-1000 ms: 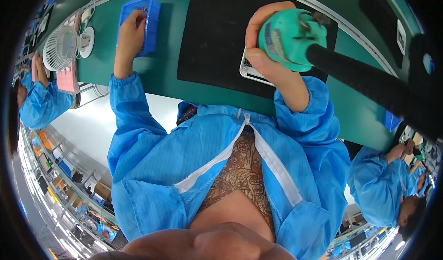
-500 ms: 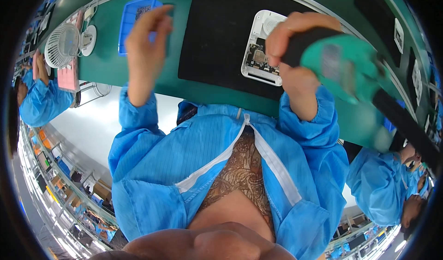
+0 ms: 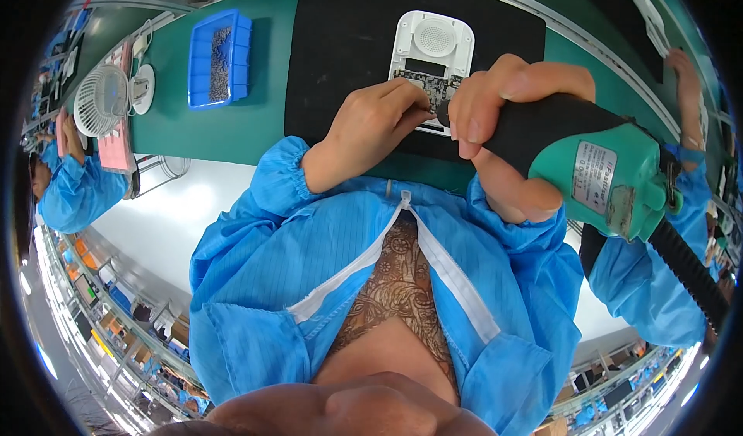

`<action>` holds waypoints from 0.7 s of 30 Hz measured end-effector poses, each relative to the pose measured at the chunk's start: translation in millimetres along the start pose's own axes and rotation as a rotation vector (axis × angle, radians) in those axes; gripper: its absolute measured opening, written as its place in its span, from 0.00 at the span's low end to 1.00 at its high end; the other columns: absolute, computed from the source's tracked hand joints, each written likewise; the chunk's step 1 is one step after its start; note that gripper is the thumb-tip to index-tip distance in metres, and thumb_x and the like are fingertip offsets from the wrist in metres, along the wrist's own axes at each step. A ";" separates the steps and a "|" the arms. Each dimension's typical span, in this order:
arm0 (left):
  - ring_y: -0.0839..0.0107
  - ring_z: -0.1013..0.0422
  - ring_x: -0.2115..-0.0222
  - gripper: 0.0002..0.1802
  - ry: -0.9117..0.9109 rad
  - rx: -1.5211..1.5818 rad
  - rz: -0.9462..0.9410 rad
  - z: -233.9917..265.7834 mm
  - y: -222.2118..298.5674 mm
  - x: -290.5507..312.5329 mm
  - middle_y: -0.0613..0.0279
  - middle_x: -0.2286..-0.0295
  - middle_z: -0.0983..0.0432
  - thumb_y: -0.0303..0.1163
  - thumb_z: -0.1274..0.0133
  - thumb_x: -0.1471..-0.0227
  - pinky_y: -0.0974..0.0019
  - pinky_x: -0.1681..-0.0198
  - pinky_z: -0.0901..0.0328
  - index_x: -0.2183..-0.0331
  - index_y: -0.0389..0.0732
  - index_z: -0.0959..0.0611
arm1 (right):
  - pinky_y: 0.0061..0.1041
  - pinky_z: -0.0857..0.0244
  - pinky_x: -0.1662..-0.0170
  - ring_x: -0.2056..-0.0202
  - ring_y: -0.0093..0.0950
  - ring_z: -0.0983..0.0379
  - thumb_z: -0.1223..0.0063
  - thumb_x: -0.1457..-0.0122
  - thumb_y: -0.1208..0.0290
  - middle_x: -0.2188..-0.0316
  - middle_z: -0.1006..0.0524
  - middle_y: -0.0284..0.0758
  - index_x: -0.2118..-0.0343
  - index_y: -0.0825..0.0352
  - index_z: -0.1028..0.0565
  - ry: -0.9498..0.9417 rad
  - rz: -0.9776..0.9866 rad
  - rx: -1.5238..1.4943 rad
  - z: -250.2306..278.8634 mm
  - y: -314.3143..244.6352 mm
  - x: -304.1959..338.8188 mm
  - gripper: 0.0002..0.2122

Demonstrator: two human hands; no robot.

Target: The person assembles electronic components onto a circuit board by securing them with screws using an electric screwdriver.

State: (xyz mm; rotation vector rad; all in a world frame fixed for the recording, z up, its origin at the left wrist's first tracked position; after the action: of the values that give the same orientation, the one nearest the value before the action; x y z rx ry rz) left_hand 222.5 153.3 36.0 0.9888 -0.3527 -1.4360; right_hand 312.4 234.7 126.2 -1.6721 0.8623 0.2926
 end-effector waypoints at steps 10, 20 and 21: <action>0.58 0.27 0.75 0.11 -0.014 -0.078 -0.018 7.4 3.1 2.4 0.57 0.74 0.27 0.25 0.39 0.59 0.63 0.73 0.32 0.70 0.39 0.23 | 0.20 0.40 0.78 0.83 0.21 0.35 0.41 0.58 0.35 0.77 0.31 0.34 0.57 0.66 0.36 0.093 0.066 0.176 -7.2 9.9 2.0 0.38; 0.55 0.26 0.70 0.08 0.307 -0.793 0.406 201.0 -113.4 30.4 0.56 0.70 0.22 0.32 0.46 0.49 0.59 0.68 0.32 0.66 0.40 0.19 | 0.19 0.41 0.81 0.86 0.19 0.38 0.43 0.57 0.34 0.80 0.32 0.33 0.58 0.66 0.36 0.340 -0.034 0.375 11.4 16.2 36.1 0.37; 0.55 0.26 0.70 0.09 0.257 -0.767 0.463 204.3 -139.3 42.9 0.56 0.70 0.22 0.31 0.46 0.49 0.59 0.67 0.32 0.65 0.39 0.20 | 0.19 0.41 0.81 0.86 0.19 0.38 0.43 0.56 0.34 0.80 0.32 0.33 0.59 0.67 0.36 0.358 -0.036 0.383 12.6 16.3 37.5 0.37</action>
State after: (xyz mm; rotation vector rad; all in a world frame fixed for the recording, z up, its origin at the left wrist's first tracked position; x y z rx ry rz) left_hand -12.1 64.1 36.9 0.4090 0.1581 -0.8815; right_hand 330.7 231.1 87.6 -1.3943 1.0750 -0.1964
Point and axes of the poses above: each hand's wrist, its own x-axis away from the middle knuckle, its own z-axis out of the back of the hand, y = z × x, the point moved 8 cm from there along -x, towards the middle knuckle
